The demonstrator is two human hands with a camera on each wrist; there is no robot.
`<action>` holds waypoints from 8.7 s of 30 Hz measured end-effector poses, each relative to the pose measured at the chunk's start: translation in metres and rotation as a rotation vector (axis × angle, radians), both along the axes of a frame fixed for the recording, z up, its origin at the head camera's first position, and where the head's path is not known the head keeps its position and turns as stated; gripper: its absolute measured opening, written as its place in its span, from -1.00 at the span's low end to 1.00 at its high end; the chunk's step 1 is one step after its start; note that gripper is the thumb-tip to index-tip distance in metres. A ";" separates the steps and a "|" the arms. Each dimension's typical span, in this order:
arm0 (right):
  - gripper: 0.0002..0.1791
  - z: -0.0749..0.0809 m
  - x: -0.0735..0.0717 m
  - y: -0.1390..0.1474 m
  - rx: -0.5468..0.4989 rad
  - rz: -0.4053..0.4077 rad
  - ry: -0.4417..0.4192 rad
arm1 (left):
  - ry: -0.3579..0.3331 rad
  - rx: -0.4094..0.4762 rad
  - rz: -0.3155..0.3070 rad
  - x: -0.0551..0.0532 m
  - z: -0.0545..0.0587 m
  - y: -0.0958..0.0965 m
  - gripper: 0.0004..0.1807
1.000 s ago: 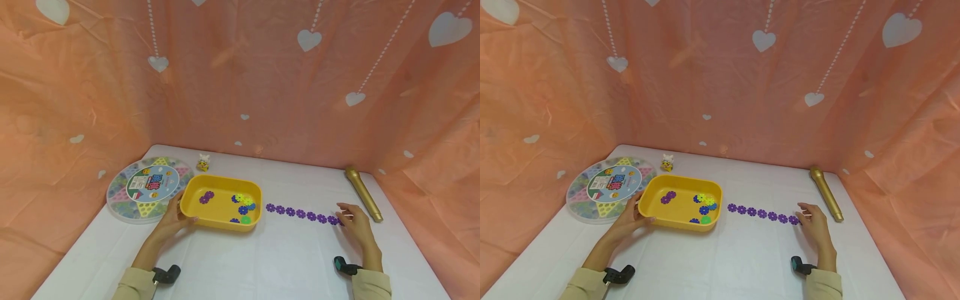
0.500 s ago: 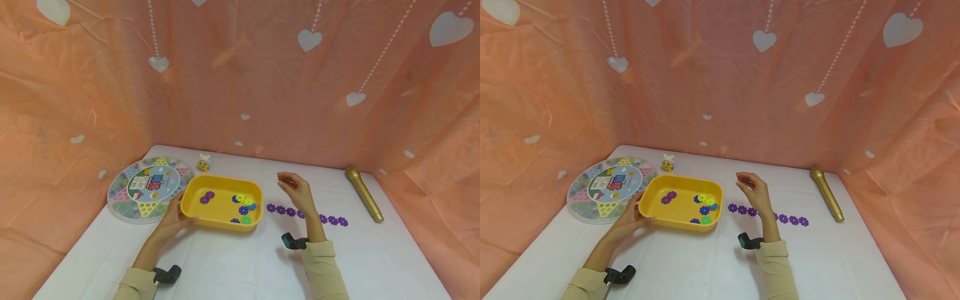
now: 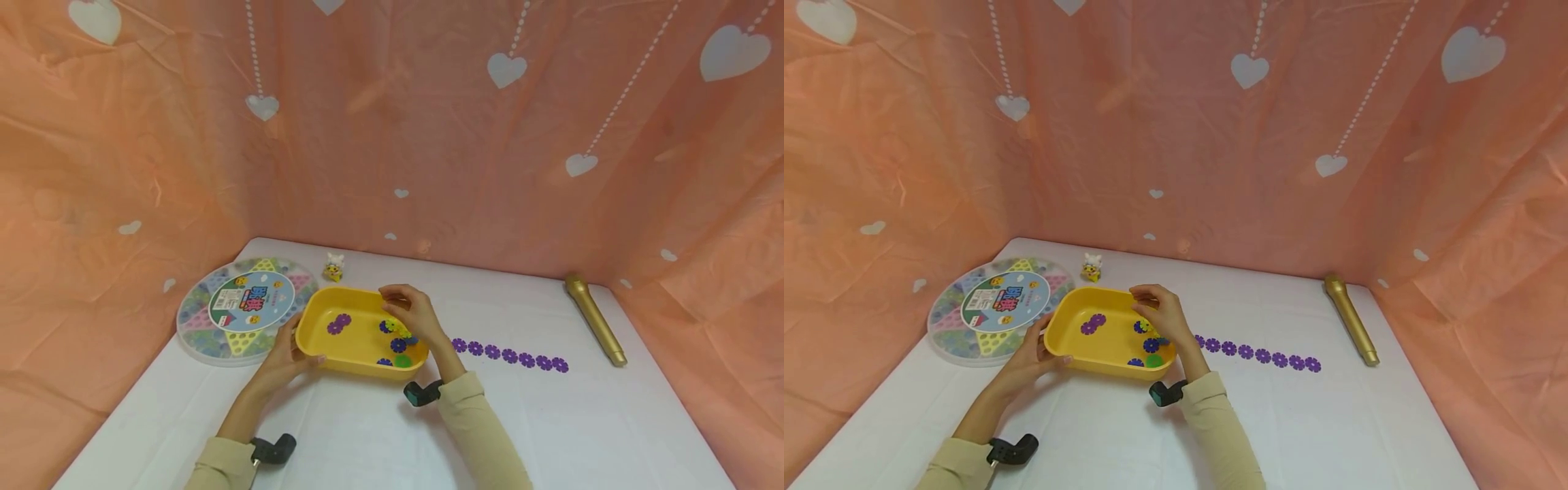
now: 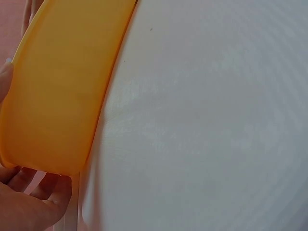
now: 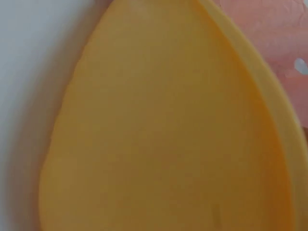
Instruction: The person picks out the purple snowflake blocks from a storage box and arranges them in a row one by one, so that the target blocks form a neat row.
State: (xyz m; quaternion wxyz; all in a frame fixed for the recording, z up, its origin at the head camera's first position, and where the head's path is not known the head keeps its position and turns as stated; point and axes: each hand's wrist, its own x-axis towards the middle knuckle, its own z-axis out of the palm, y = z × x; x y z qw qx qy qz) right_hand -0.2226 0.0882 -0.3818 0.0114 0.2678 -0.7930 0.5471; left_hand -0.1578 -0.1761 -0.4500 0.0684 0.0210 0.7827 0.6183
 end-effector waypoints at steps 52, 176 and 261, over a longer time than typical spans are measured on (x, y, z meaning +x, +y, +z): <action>-0.62 -0.071 -0.044 -0.062 0.552 0.136 -0.026 | -0.008 0.047 -0.006 0.000 0.002 -0.001 0.07; -0.60 -0.017 -0.030 0.054 -0.131 -0.117 0.012 | 0.007 0.066 -0.009 0.000 -0.001 -0.002 0.05; -0.63 0.011 -0.035 0.078 0.113 0.018 0.077 | 0.003 0.092 -0.034 0.004 0.001 -0.004 0.04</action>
